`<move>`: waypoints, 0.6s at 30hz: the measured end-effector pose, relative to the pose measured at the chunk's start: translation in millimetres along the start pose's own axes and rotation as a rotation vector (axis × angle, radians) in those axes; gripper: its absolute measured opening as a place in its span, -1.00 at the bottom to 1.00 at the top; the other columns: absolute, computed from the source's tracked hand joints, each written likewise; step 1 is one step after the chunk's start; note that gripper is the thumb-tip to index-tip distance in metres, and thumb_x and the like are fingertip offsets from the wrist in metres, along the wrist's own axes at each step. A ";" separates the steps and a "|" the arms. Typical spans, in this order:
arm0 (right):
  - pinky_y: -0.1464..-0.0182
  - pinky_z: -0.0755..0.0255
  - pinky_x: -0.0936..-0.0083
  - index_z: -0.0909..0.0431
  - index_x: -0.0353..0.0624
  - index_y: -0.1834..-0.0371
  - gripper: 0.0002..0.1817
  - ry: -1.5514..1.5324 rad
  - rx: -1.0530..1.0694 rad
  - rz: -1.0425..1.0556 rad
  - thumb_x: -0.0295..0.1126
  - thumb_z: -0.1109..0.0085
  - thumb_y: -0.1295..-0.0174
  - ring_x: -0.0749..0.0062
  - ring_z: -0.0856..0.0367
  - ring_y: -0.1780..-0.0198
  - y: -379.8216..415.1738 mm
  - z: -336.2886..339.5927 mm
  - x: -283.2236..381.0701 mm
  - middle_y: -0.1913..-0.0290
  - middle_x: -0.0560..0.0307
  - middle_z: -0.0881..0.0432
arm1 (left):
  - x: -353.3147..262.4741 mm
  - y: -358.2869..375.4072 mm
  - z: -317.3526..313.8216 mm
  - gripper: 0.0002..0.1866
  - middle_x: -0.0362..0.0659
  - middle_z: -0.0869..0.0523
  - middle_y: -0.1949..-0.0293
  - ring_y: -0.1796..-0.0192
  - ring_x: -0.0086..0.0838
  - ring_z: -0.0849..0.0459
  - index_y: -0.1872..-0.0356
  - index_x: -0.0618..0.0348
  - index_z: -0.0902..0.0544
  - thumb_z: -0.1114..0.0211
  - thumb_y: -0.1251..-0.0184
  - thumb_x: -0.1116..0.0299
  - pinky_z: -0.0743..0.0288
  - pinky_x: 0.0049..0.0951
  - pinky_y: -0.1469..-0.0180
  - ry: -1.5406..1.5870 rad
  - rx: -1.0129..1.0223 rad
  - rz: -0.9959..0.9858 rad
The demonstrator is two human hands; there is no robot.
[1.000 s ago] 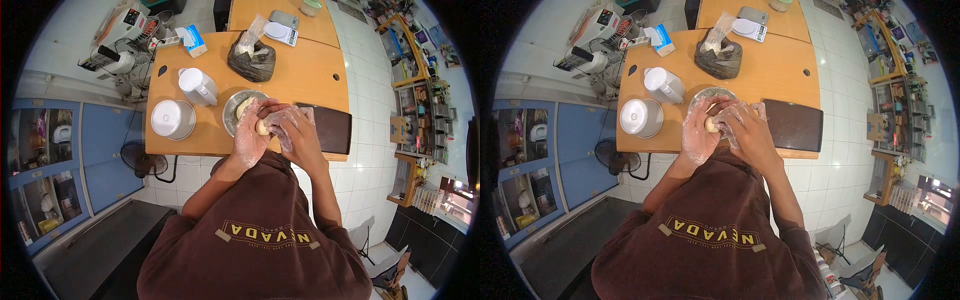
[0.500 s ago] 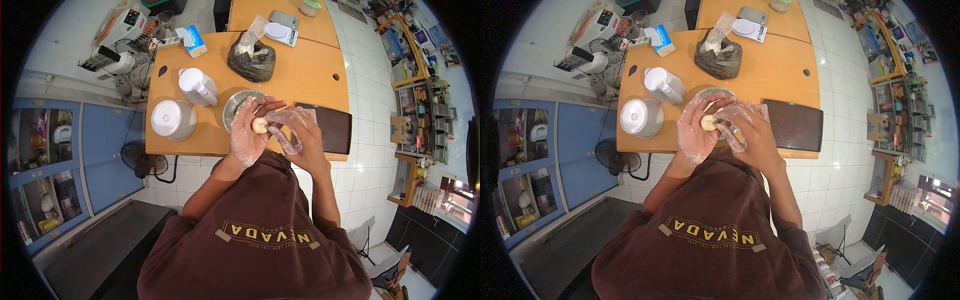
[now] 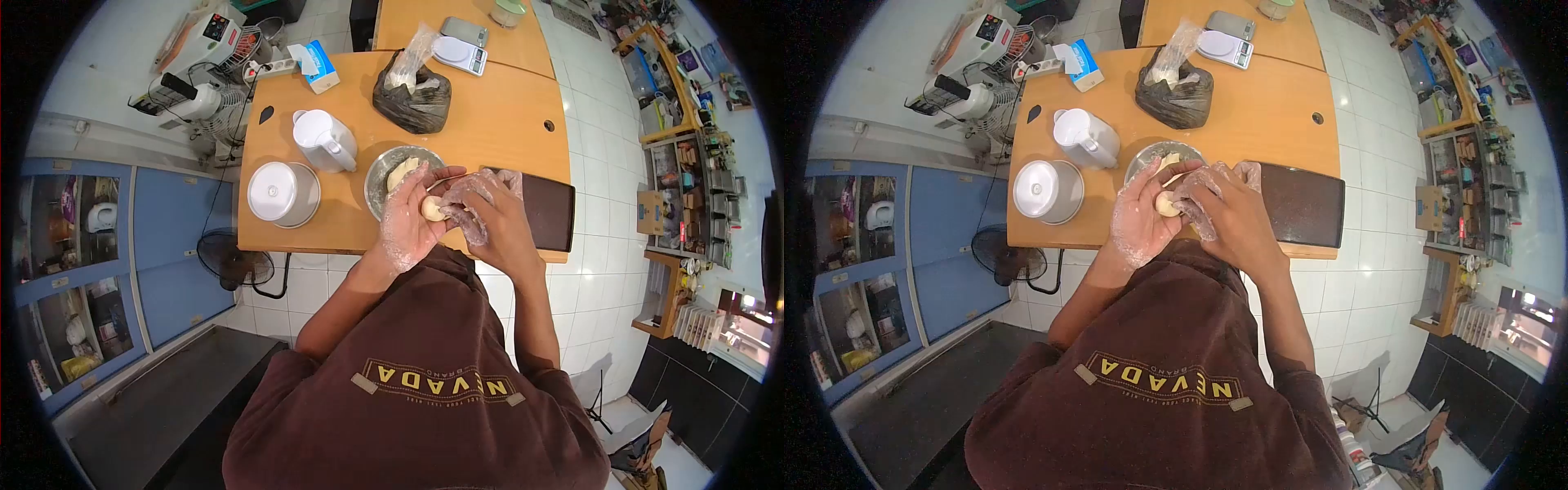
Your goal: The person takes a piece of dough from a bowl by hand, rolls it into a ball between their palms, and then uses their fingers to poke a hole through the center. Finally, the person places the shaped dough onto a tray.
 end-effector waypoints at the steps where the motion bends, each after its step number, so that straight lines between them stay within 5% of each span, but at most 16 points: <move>1: -0.17 -0.58 -0.03 -0.61 -0.14 -0.14 -0.30 0.005 0.029 -0.027 -0.54 -0.57 0.23 -0.19 -0.60 -0.27 -0.1 -2.9 0.0 -0.22 -0.11 -0.61 | -0.3 -0.5 2.3 -0.41 0.03 -0.68 -0.26 -0.24 -0.27 -0.72 -0.39 0.39 -0.46 0.08 -0.78 -0.01 -0.61 -0.15 -0.35 -0.006 0.001 -0.005; 9: -0.24 -0.52 -0.03 -0.54 -0.16 -0.23 -0.28 -0.046 0.063 -0.059 -0.56 -0.51 0.13 -0.26 -0.58 -0.29 -1.6 -6.2 0.0 -0.24 -0.20 -0.61 | -4.7 -1.9 5.9 -0.41 0.01 -0.71 -0.18 -0.19 -0.28 -0.73 -0.38 0.38 -0.46 0.09 -0.78 -0.02 -0.64 -0.19 -0.30 -0.055 -0.062 -0.056; 18: -0.19 -0.50 -0.03 -0.67 -0.15 -0.11 -0.48 -0.085 -0.145 -0.015 -0.52 -0.51 0.01 -0.20 -0.65 -0.12 0.8 9.3 -2.8 -0.08 -0.12 -0.71 | -15.3 2.2 -5.9 -0.36 0.20 -0.59 -0.38 -0.41 -0.09 -0.62 -0.42 0.38 -0.43 0.20 -0.79 -0.05 -0.52 -0.12 -0.46 -0.087 -0.070 -0.146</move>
Point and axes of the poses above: each hand's wrist, its own y-axis away from the middle knuckle, its own z-axis out of the back of the hand, x = y × z, the point moved 9 cm from there along -y, towards the middle knuckle
